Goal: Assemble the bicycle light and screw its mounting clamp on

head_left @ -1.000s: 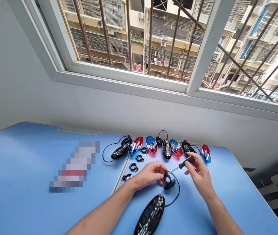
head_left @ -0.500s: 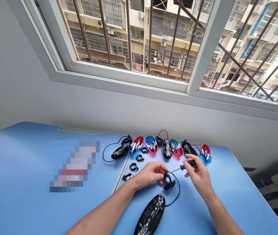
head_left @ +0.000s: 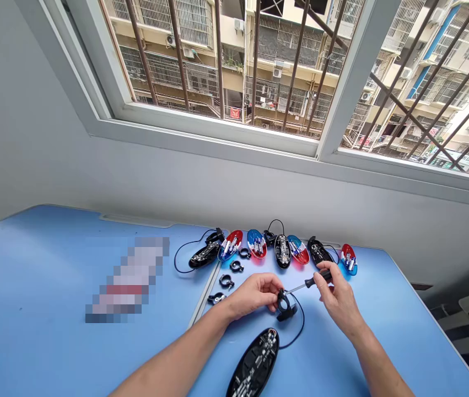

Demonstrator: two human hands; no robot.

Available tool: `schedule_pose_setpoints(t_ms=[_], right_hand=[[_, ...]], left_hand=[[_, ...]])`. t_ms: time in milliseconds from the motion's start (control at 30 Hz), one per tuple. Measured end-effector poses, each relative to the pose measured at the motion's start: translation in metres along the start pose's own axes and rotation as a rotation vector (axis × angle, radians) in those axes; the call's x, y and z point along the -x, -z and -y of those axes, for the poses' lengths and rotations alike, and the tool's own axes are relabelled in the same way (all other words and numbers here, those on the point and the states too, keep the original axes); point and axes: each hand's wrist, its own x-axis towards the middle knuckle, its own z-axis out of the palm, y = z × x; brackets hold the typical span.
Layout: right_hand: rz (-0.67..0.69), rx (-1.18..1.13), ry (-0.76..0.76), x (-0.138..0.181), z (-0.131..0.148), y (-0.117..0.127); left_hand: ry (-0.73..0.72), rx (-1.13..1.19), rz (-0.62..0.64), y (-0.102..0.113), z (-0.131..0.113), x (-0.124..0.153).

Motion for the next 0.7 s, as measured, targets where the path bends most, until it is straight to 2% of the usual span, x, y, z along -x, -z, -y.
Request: schedule_pose_setpoints(t_ms=[233, 367, 700], right_hand=[[-0.064, -0.390, 0.012, 0.001, 0.002, -0.003], [-0.086, -0.512, -0.004, 0.001, 0.006, -0.007], [-0.221, -0.282, 0.071, 0.004, 0.001, -0.012]], left_hand=[[0.002, -0.003, 0.005, 0.000, 0.000, 0.000], [0.005, -0.002, 0.002, 0.000, 0.000, 0.000], [0.002, 0.001, 0.005, 0.000, 0.001, -0.001]])
